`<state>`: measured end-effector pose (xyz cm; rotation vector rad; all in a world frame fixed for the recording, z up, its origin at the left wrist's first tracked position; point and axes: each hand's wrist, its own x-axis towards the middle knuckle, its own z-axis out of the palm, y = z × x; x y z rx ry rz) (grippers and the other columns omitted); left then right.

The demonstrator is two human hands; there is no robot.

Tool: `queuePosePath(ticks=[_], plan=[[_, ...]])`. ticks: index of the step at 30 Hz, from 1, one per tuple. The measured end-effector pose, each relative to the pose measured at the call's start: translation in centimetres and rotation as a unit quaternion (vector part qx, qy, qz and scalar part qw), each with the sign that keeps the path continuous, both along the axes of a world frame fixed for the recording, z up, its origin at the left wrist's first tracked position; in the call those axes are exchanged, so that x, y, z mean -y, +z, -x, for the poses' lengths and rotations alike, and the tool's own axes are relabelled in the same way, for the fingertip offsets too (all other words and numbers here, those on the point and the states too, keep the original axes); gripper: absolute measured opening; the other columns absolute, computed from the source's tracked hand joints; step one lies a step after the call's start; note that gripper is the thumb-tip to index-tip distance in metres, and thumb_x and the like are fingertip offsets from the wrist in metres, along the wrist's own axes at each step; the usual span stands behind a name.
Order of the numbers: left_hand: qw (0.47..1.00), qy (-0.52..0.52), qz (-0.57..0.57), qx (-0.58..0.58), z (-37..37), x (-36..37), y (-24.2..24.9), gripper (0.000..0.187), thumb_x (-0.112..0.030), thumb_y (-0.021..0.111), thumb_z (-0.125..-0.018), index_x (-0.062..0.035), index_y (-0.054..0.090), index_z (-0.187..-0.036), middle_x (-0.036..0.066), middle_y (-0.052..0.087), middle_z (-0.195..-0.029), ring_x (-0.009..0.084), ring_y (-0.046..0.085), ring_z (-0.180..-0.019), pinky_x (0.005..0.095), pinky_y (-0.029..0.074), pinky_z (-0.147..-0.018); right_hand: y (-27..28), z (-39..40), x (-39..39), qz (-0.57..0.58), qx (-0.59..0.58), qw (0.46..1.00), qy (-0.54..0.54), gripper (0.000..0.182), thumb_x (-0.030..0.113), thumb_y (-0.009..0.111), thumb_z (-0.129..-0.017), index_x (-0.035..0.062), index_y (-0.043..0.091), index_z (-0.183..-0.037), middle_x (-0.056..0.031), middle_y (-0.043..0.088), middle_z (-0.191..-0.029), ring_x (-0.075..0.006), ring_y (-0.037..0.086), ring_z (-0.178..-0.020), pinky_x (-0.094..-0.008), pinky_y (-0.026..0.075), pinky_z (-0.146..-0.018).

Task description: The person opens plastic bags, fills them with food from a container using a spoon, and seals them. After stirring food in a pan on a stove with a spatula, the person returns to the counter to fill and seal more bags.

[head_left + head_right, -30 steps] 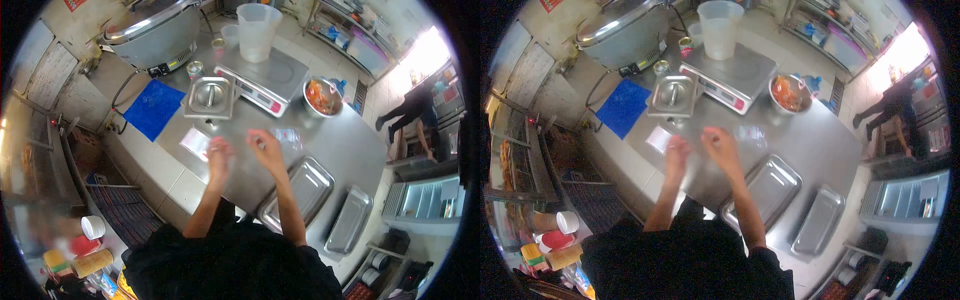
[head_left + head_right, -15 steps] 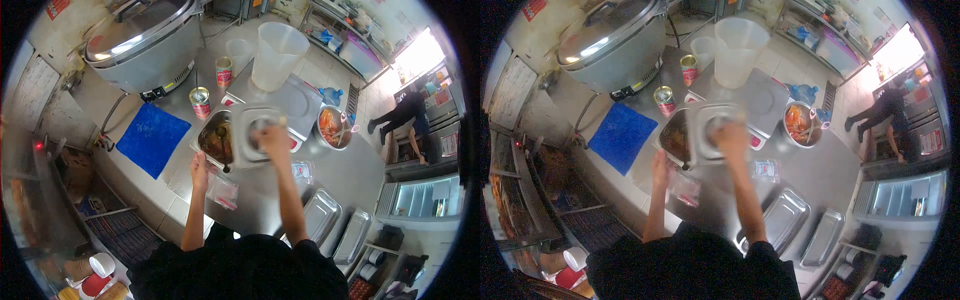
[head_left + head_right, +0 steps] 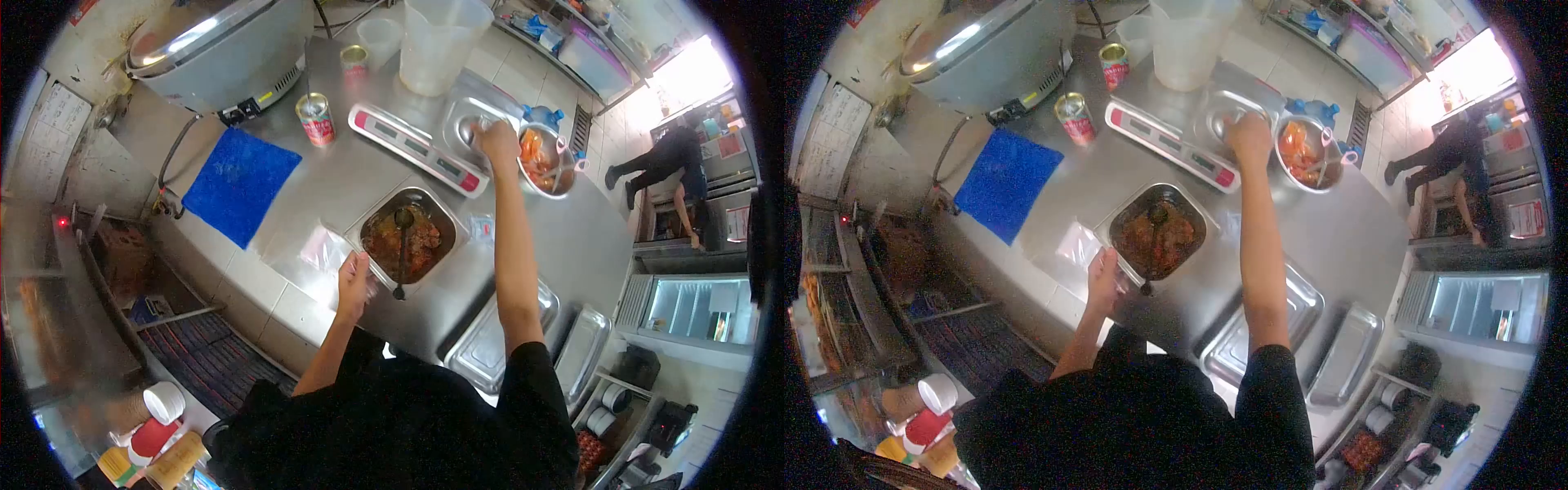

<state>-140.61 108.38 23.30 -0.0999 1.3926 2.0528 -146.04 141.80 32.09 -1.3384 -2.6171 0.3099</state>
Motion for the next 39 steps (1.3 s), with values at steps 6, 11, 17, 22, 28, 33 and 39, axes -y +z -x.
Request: queuePosePath(ticks=[6, 11, 17, 22, 28, 33, 39], plan=[[0.993, -0.089, 0.069, -0.034, -7.4, 0.9, 1.5, 0.036, -0.036, 0.034, -0.092, -0.0035, 0.048, -0.096, 0.007, 0.057, -0.072, 0.0107, 0.052, -0.049, 0.0207, 0.04, -0.04, 4.2, -14.8, 11.6, 0.11, -0.2, 0.97, 0.088, 0.029, 0.033, 0.057, -0.078, 0.0055, 0.06, -0.087, -0.0107, 0.059, -0.067, -0.0228, 0.057, -0.062, -0.0321, 0.043, -0.056], [0.991, -0.09, 0.076, -0.063, -11.2, 2.8, 8.8, 0.053, -0.042, 0.022, -0.092, -0.0011, 0.039, -0.121, 0.01, 0.06, -0.088, 0.0098, 0.054, -0.057, 0.0188, 0.044, -0.048, 3.6, -24.3, 22.4, 0.381, -0.307, 0.853, 0.182, 0.019, 0.012, 0.062, -0.077, 0.0047, 0.057, -0.093, -0.0013, 0.052, -0.072, -0.0073, 0.051, -0.064, -0.0205, 0.039, -0.054], [0.983, 0.0, -0.05, -0.176, -14.8, -1.9, 12.5, 0.049, -0.04, 0.027, -0.093, -0.0009, 0.046, -0.115, 0.008, 0.06, -0.083, 0.0046, 0.045, -0.046, 0.0163, 0.036, -0.041, 2.7, -27.4, 23.8, 0.511, -0.481, 0.7, 0.132, 0.015, 0.009, 0.06, -0.079, 0.0034, 0.057, -0.092, -0.004, 0.055, -0.092, -0.0097, 0.05, -0.07, -0.022, 0.041, -0.059], [0.966, -0.19, -0.056, -0.166, -15.1, -2.1, 12.4, 0.024, -0.024, 0.046, -0.089, -0.0029, 0.054, -0.097, 0.0, 0.055, -0.074, 0.001, 0.036, -0.042, 0.0151, 0.026, -0.037, 6.0, -30.4, 19.3, 0.465, -0.53, 0.708, 0.048, 0.009, 0.009, 0.058, -0.081, 0.0049, 0.057, -0.089, 0.0016, 0.058, -0.072, -0.0024, 0.05, -0.063, -0.0177, 0.038, -0.052], [0.961, -0.168, -0.09, -0.202, -17.2, -3.9, 13.8, 0.015, -0.007, 0.06, -0.079, -0.0032, 0.055, -0.093, -0.001, 0.055, -0.075, -0.0007, 0.039, -0.048, 0.0144, 0.028, -0.04, 7.3, -32.2, 18.7, 0.424, -0.485, 0.758, 0.107, 0.011, 0.006, 0.063, -0.077, 0.0038, 0.059, -0.087, 0.0004, 0.06, -0.073, -0.0036, 0.05, -0.06, -0.0168, 0.038, -0.053], [0.935, -0.177, -0.041, -0.305, -18.3, -4.6, 15.0, 0.012, -0.008, 0.058, -0.08, -0.0005, 0.058, -0.089, 0.0, 0.059, -0.075, 0.0041, 0.051, -0.063, 0.0181, 0.041, -0.057, 7.8, -33.1, 19.1, 0.395, -0.492, 0.767, 0.12, 0.012, 0.005, 0.062, -0.077, 0.0027, 0.059, -0.088, -0.0005, 0.06, -0.073, -0.0047, 0.052, -0.062, -0.0173, 0.04, -0.054], [0.939, -0.281, -0.004, -0.199, -17.9, -3.9, 15.5, 0.015, -0.009, 0.056, -0.082, 0.0007, 0.058, -0.094, -0.002, 0.058, -0.07, 0.0041, 0.05, -0.066, 0.0198, 0.042, -0.062, 8.8, -34.0, 19.2, 0.485, -0.513, 0.703, 0.088, 0.007, 0.002, 0.062, -0.076, 0.0014, 0.061, -0.083, 0.0, 0.06, -0.071, -0.004, 0.052, -0.062, -0.0167, 0.039, -0.053]])
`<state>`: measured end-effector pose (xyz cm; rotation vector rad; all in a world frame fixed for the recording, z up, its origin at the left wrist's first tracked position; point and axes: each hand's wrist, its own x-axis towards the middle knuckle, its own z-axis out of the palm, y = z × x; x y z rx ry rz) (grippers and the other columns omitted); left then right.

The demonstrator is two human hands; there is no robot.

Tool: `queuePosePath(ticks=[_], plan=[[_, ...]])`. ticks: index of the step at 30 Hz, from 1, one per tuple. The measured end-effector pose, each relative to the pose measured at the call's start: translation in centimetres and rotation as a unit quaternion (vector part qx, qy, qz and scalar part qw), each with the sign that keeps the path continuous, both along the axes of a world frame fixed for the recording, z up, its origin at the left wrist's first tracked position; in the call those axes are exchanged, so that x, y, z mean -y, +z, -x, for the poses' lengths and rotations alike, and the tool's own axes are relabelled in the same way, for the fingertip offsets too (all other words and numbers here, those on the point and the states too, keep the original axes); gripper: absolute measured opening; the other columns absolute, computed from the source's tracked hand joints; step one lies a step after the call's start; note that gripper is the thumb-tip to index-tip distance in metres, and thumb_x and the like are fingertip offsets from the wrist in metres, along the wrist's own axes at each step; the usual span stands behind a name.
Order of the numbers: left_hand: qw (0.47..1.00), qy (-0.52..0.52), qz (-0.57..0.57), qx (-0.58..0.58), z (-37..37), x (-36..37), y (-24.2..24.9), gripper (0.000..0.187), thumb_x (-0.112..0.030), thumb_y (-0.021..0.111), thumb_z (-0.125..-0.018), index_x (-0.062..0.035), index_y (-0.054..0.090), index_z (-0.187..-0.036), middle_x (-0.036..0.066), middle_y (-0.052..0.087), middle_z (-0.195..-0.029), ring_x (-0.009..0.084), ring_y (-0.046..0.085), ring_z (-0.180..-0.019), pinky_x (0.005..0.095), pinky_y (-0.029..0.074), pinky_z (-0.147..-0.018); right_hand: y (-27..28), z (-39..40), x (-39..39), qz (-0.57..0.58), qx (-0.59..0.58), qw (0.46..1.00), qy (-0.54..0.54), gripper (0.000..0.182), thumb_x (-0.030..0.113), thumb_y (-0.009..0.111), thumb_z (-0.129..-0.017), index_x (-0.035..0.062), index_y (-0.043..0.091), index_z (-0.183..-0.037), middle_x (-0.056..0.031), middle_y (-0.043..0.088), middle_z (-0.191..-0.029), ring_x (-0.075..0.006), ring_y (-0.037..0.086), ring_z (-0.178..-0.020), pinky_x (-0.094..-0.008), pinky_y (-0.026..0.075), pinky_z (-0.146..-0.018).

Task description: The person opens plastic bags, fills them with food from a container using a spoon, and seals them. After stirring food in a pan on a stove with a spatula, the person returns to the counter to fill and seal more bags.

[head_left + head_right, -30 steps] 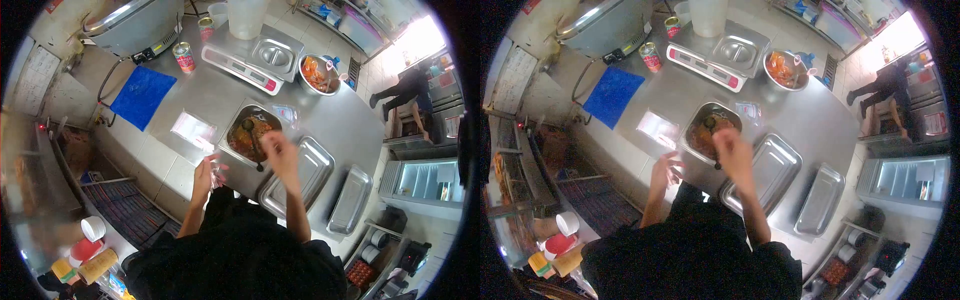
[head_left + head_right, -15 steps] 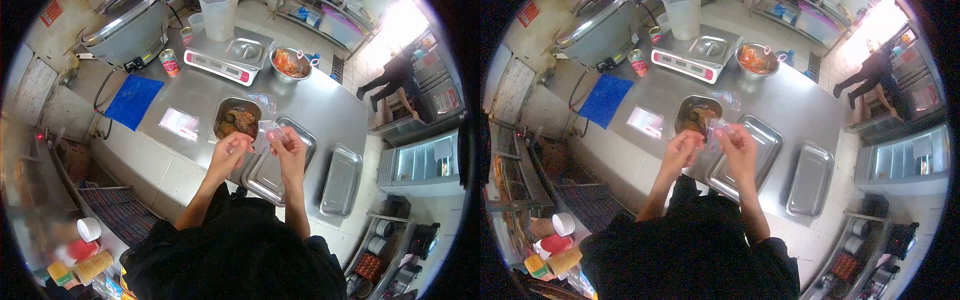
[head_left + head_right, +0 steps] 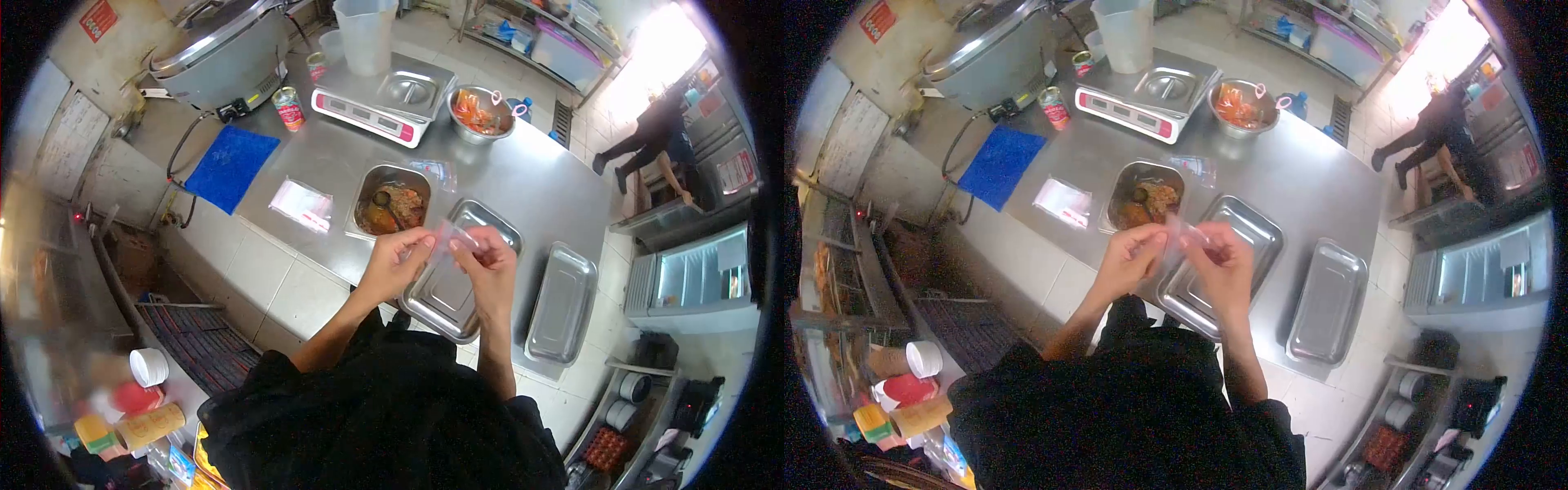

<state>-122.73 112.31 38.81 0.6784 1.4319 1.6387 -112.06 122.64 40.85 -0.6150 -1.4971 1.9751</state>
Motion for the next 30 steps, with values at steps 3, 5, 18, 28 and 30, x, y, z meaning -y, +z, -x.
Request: queuePosePath(ticks=[3, 5, 18, 28, 30], plan=[[0.993, 0.028, -0.082, -0.079, -0.5, -0.7, -1.0, 0.016, -0.008, 0.056, -0.082, 0.0012, 0.058, -0.095, 0.001, 0.059, -0.076, 0.0043, 0.051, -0.07, 0.0197, 0.043, -0.064, -0.7, -0.1, -0.1, -0.134, 0.027, 0.988, -0.066, 0.005, 0.002, 0.063, -0.074, 0.0023, 0.062, -0.079, 0.0014, 0.058, -0.068, -0.0027, 0.049, -0.058, -0.0165, 0.036, -0.049], [0.982, 0.019, -0.103, -0.155, -0.7, -0.6, -1.3, 0.02, -0.007, 0.06, -0.078, 0.0011, 0.058, -0.096, 0.002, 0.061, -0.079, 0.005, 0.052, -0.073, 0.0198, 0.043, -0.066, -0.8, -0.2, -0.1, -0.193, 0.047, 0.978, -0.072, 0.007, 0.001, 0.064, -0.072, 0.0029, 0.061, -0.078, 0.0027, 0.056, -0.067, -0.002, 0.045, -0.055, -0.0162, 0.035, -0.048], [0.998, -0.043, -0.02, 0.029, -0.5, 0.7, 0.2, 0.014, -0.015, 0.057, -0.083, -0.0016, 0.059, -0.08, 0.0, 0.054, -0.057, 0.0024, 0.04, -0.04, 0.0175, 0.029, -0.037, 0.9, -0.4, -1.6, -0.317, 0.142, 0.936, -0.058, 0.022, 0.003, 0.07, -0.065, 0.0026, 0.058, -0.083, -0.001, 0.055, -0.073, -0.0059, 0.046, -0.059, -0.0188, 0.036, -0.052], [0.997, -0.022, -0.052, 0.044, 0.6, 0.1, 0.7, 0.013, -0.015, 0.06, -0.081, -0.0024, 0.061, -0.082, -0.001, 0.054, -0.057, 0.0017, 0.041, -0.044, 0.0159, 0.029, -0.039, 0.0, -0.7, -1.4, -0.204, 0.137, 0.965, 0.093, 0.025, 0.015, 0.072, -0.066, 0.0079, 0.063, -0.089, -0.003, 0.06, -0.068, -0.0069, 0.044, -0.052, -0.022, 0.035, -0.046], [0.997, -0.028, -0.068, 0.015, 0.7, 0.1, 0.8, 0.013, -0.015, 0.059, -0.081, -0.0024, 0.061, -0.083, -0.001, 0.055, -0.059, 0.0013, 0.041, -0.046, 0.016, 0.029, -0.04, -0.5, -0.4, -1.0, -0.188, 0.101, 0.974, 0.079, 0.025, 0.013, 0.071, -0.067, 0.0084, 0.064, -0.09, -0.0022, 0.06, -0.067, -0.0058, 0.041, -0.05, -0.0216, 0.034, -0.045]])
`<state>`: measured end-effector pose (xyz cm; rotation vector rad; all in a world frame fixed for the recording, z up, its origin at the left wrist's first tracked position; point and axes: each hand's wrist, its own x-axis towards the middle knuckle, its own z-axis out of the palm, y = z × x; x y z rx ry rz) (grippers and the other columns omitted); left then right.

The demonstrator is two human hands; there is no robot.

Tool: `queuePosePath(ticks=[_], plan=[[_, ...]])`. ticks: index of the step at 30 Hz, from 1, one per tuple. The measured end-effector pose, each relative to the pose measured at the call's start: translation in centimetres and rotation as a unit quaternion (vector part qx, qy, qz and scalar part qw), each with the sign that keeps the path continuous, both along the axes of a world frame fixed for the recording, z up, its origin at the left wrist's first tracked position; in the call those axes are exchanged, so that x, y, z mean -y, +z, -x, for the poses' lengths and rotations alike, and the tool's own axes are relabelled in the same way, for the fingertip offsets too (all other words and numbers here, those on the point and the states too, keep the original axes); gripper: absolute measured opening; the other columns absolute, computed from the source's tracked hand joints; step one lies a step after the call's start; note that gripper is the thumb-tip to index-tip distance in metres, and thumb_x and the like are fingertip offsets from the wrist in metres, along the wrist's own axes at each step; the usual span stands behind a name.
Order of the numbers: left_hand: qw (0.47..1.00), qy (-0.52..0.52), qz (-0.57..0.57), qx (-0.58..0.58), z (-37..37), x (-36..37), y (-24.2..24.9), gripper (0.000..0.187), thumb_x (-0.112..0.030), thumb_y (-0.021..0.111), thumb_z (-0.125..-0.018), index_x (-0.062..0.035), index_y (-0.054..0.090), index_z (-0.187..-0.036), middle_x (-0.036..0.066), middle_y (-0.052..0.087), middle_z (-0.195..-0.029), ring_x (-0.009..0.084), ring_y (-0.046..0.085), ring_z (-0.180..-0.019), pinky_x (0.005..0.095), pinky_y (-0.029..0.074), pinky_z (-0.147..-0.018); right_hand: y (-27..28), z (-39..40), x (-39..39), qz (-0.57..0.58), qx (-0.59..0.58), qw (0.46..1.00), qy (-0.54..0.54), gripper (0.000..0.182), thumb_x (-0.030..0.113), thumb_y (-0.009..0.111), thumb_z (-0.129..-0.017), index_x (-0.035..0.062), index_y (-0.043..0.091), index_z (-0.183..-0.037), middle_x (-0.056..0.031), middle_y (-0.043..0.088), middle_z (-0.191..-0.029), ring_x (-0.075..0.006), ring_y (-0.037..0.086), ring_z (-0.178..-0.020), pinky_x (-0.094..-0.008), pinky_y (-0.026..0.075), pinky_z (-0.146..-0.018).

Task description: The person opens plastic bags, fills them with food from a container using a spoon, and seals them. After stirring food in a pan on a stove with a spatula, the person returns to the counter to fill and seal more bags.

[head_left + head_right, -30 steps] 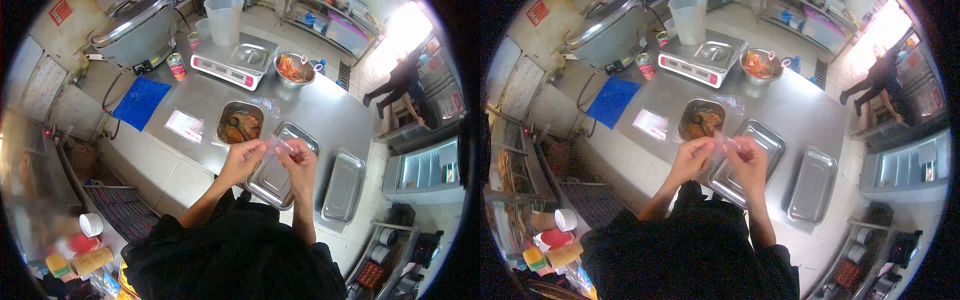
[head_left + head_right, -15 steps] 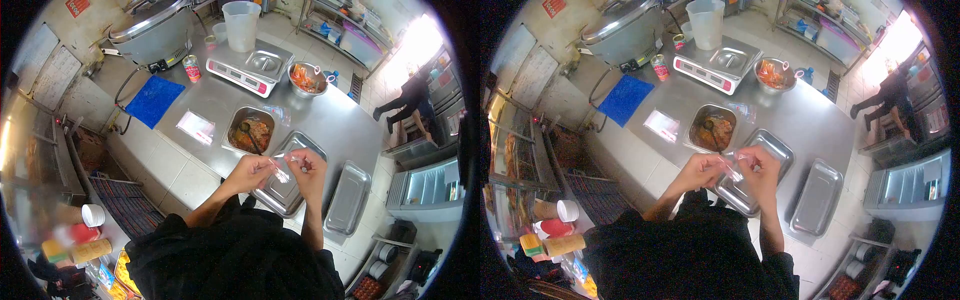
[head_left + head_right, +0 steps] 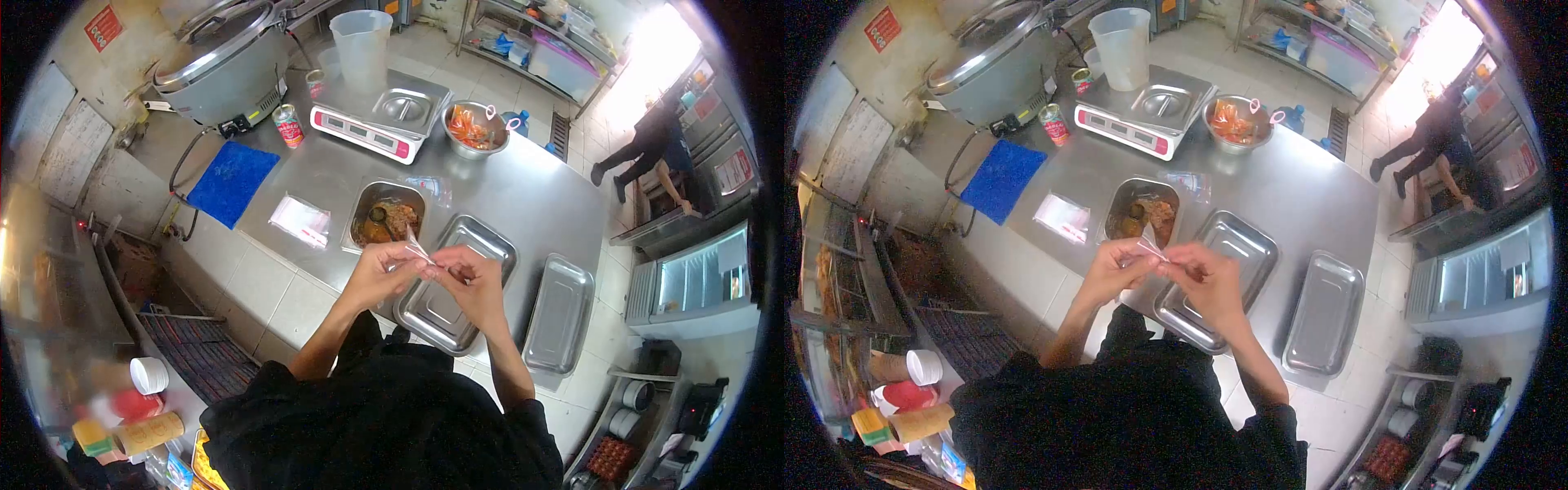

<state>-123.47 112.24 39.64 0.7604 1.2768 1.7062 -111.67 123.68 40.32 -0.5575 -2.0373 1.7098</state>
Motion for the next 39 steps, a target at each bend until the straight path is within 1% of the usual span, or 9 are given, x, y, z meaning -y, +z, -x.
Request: queuePosePath(ticks=[2, 4, 17, 22, 25, 30, 34, 38, 39], plan=[[0.999, 0.009, 0.012, -0.03, 0.3, 0.2, 0.1, 0.012, -0.015, 0.06, -0.081, -0.0024, 0.061, -0.082, -0.002, 0.055, -0.059, 0.0011, 0.041, -0.046, 0.0161, 0.03, -0.041, 0.5, -0.1, 0.1, 0.021, -0.038, 0.999, -0.006, 0.025, 0.012, 0.07, -0.068, 0.0089, 0.064, -0.092, -0.0015, 0.06, -0.066, -0.0048, 0.038, -0.048, -0.0212, 0.032, -0.043], [0.998, 0.019, 0.025, -0.061, 0.7, 0.1, 0.1, 0.012, -0.014, 0.06, -0.08, -0.0024, 0.061, -0.081, -0.002, 0.055, -0.06, 0.0009, 0.041, -0.047, 0.0162, 0.03, -0.041, 2.3, -0.2, -0.1, -0.157, -0.005, 0.987, 0.038, 0.017, 0.004, 0.066, -0.072, 0.0032, 0.064, -0.089, -0.0019, 0.061, -0.077, -0.0017, 0.046, -0.055, -0.0153, 0.034, -0.048], [0.989, -0.036, -0.001, -0.146, 1.5, -0.3, 1.1, 0.012, -0.01, 0.059, -0.08, -0.0002, 0.06, -0.074, -0.001, 0.058, -0.065, 0.0022, 0.047, -0.058, 0.0192, 0.036, -0.049, 1.2, 0.7, -2.0, 0.042, 0.015, 0.987, 0.156, 0.012, 0.01, 0.065, -0.073, 0.0012, 0.066, -0.08, -0.0032, 0.063, -0.067, -0.0009, 0.049, -0.057, -0.0193, 0.04, -0.05], [0.965, -0.005, 0.026, -0.261, 1.6, -0.4, 0.3, 0.014, -0.009, 0.056, -0.077, 0.0042, 0.058, -0.073, 0.005, 0.056, -0.059, 0.007, 0.049, -0.056, 0.025, 0.039, -0.05, 1.0, 1.1, 0.5, -0.293, -0.077, 0.953, 0.004, 0.014, 0.01, 0.065, -0.067, 0.0011, 0.055, -0.071, -0.0081, 0.056, -0.057, -0.018, 0.056, -0.05, -0.0284, 0.045, -0.048], [0.935, -0.014, 0.11, -0.336, 1.3, -0.3, 0.0, 0.017, -0.01, 0.056, -0.072, 0.0057, 0.055, -0.068, 0.013, 0.051, -0.053, 0.015, 0.052, -0.049, 0.0277, 0.04, -0.049, -0.3, 1.0, 0.6, -0.381, 0.007, 0.923, 0.058, 0.015, 0.01, 0.062, -0.069, 0.0029, 0.049, -0.068, -0.0121, 0.049, -0.054, -0.0287, 0.053, -0.049, -0.0332, 0.041, -0.045], [0.877, 0.074, 0.128, -0.458, 0.6, -0.5, -1.0, 0.017, -0.01, 0.056, -0.069, 0.005, 0.053, -0.061, 0.021, 0.05, -0.056, 0.0296, 0.05, -0.046, 0.0315, 0.037, -0.045, -1.6, 1.3, -0.6, -0.391, 0.07, 0.918, 0.014, 0.014, 0.011, 0.058, -0.073, 0.0024, 0.048, -0.073, -0.0155, 0.054, -0.063, -0.0336, 0.056, -0.058, -0.04, 0.043, -0.049], [0.917, 0.139, 0.076, -0.365, 0.0, -1.5, -0.9, 0.02, -0.009, 0.051, -0.077, 0.0058, 0.053, -0.064, 0.016, 0.049, -0.051, 0.0217, 0.048, -0.043, 0.029, 0.039, -0.046, -1.4, 2.5, 0.3, -0.211, -0.029, 0.971, -0.105, 0.01, 0.004, 0.057, -0.072, 0.0015, 0.051, -0.08, -0.0166, 0.055, -0.076, -0.0321, 0.057, -0.062, -0.0393, 0.046, -0.051], [0.944, 0.199, 0.053, -0.257, -0.5, -2.4, -1.3, 0.015, -0.006, 0.053, -0.078, 0.0042, 0.055, -0.068, 0.01, 0.053, -0.056, 0.0167, 0.046, -0.045, 0.0276, 0.038, -0.046, -0.4, 3.0, 1.9, -0.202, -0.148, 0.958, -0.138, 0.014, -0.002, 0.056, -0.07, 0.0018, 0.052, -0.083, -0.015, 0.053, -0.085, -0.0302, 0.056, -0.068, -0.0364, 0.046, -0.053], [0.891, 0.336, -0.013, -0.304, -0.7, -3.3, -1.0, 0.009, -0.004, 0.055, -0.077, 0.0034, 0.056, -0.071, 0.008, 0.055, -0.06, 0.0148, 0.046, -0.047, 0.0263, 0.037, -0.046, -0.2, 3.2, 2.0, -0.268, -0.17, 0.937, -0.142, 0.014, -0.003, 0.056, -0.069, 0.0021, 0.053, -0.082, -0.0134, 0.053, -0.085, -0.0282, 0.055, -0.069, -0.0346, 0.045, -0.053]])
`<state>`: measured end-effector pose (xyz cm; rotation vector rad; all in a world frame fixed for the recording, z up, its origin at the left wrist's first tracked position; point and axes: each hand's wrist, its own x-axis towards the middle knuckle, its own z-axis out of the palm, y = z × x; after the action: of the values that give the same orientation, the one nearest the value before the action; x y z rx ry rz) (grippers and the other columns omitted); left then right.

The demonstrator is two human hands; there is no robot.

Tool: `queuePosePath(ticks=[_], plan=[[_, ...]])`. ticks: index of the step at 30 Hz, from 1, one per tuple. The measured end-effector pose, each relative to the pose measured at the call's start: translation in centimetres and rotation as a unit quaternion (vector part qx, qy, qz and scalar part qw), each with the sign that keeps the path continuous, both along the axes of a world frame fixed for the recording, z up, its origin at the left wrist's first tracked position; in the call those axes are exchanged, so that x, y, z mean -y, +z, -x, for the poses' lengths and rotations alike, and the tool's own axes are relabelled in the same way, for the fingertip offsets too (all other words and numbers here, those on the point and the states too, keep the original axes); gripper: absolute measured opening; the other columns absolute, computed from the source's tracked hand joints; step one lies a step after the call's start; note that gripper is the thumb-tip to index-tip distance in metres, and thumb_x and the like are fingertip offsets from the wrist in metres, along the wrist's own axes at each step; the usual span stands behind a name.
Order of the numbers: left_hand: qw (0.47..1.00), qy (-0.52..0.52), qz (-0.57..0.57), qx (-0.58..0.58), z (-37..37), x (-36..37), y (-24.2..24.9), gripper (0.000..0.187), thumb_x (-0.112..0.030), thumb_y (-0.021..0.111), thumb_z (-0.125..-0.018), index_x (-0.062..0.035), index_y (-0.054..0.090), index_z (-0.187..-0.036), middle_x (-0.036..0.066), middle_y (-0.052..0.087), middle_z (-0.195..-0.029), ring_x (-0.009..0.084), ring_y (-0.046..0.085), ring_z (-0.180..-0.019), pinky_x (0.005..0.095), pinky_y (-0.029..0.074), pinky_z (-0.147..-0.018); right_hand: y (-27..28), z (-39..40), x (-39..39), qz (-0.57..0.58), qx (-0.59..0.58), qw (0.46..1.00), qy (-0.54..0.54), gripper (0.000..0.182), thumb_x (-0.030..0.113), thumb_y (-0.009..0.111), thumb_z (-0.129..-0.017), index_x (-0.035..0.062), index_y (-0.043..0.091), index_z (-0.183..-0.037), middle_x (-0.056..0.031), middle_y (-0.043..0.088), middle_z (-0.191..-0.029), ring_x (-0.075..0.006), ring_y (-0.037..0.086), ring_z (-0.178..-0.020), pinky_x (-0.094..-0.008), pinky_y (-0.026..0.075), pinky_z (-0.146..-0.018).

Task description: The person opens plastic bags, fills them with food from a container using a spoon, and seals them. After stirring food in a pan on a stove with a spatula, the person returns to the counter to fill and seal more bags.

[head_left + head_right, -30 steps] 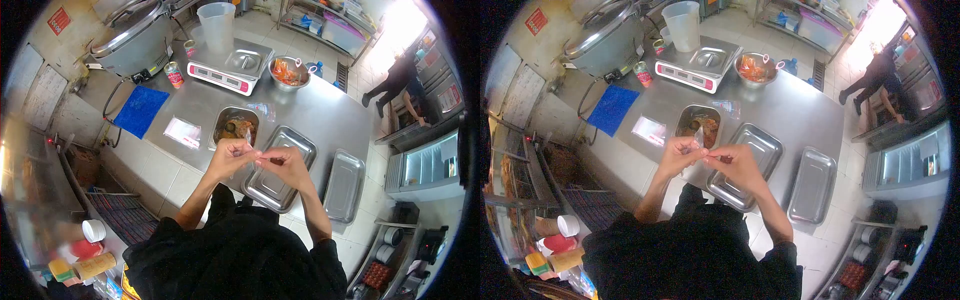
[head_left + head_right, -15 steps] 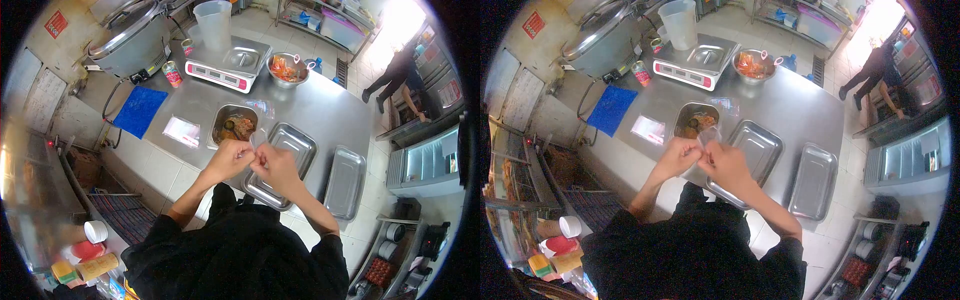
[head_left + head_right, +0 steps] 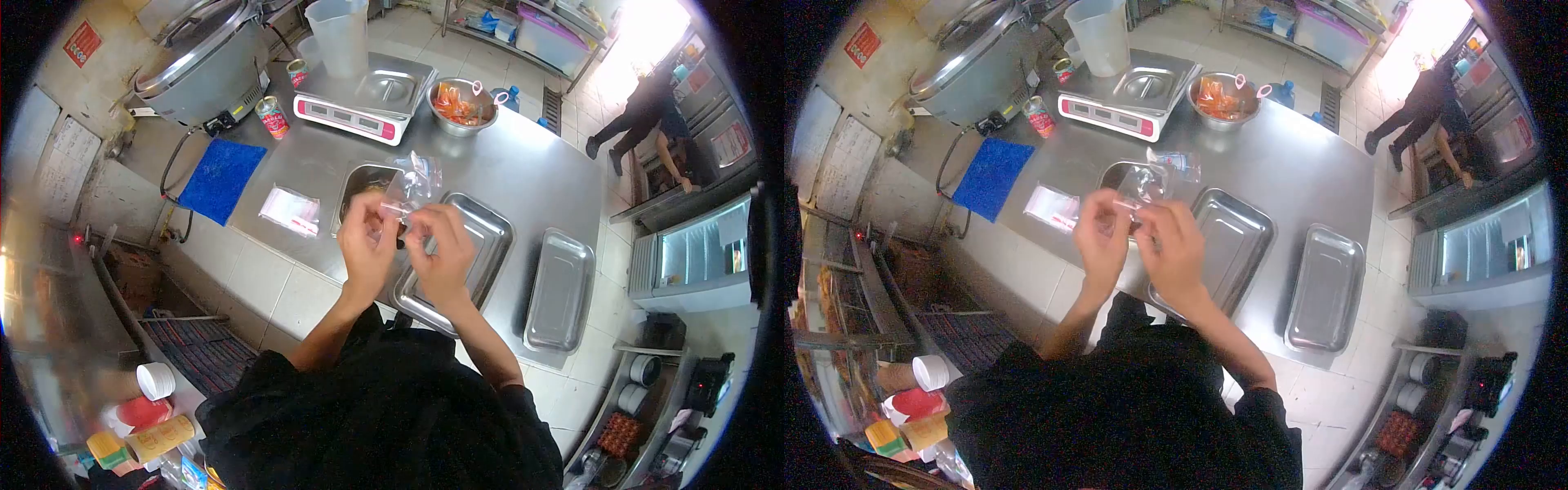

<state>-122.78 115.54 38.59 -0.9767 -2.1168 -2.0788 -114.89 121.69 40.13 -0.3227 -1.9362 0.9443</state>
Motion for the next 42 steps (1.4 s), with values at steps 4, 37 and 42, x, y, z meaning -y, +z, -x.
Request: queuePosePath(ticks=[4, 37, 42], plan=[[0.992, 0.041, -0.055, -0.102, -0.4, 0.2, -0.2, 0.014, 0.006, 0.056, -0.074, 0.002, 0.058, -0.088, 0.007, 0.058, -0.074, 0.0095, 0.046, -0.051, 0.021, 0.036, -0.045, -0.3, 1.1, -0.4, -0.169, -0.112, 0.979, -0.034, 0.017, -0.008, 0.057, -0.064, -0.0007, 0.054, -0.08, -0.0102, 0.053, -0.084, -0.0173, 0.051, -0.063, -0.0265, 0.04, -0.055], [0.974, -0.184, 0.105, -0.084, 2.7, 5.5, -1.7, 0.039, -0.001, 0.063, -0.066, -0.0046, 0.05, -0.103, 0.011, 0.043, -0.108, 0.0223, 0.049, -0.077, 0.0306, 0.041, -0.066, -2.8, -0.6, -0.5, 0.216, 0.222, 0.949, 0.059, 0.014, 0.007, 0.064, -0.075, 0.002, 0.052, -0.073, 0.0005, 0.05, -0.062, -0.0061, 0.044, -0.052, -0.0183, 0.032, -0.046], [0.96, -0.189, 0.199, 0.053, 5.5, 9.5, -7.1, 0.032, -0.008, 0.067, -0.069, -0.0018, 0.054, -0.098, 0.007, 0.056, -0.092, 0.0137, 0.052, -0.092, 0.0241, 0.041, -0.075, -3.1, 4.5, -4.2, 0.25, 0.323, 0.881, 0.237, 0.016, 0.018, 0.061, -0.079, 0.0015, 0.058, -0.077, -0.0051, 0.058, -0.064, -0.0113, 0.056, -0.056, -0.023, 0.041, -0.05]])
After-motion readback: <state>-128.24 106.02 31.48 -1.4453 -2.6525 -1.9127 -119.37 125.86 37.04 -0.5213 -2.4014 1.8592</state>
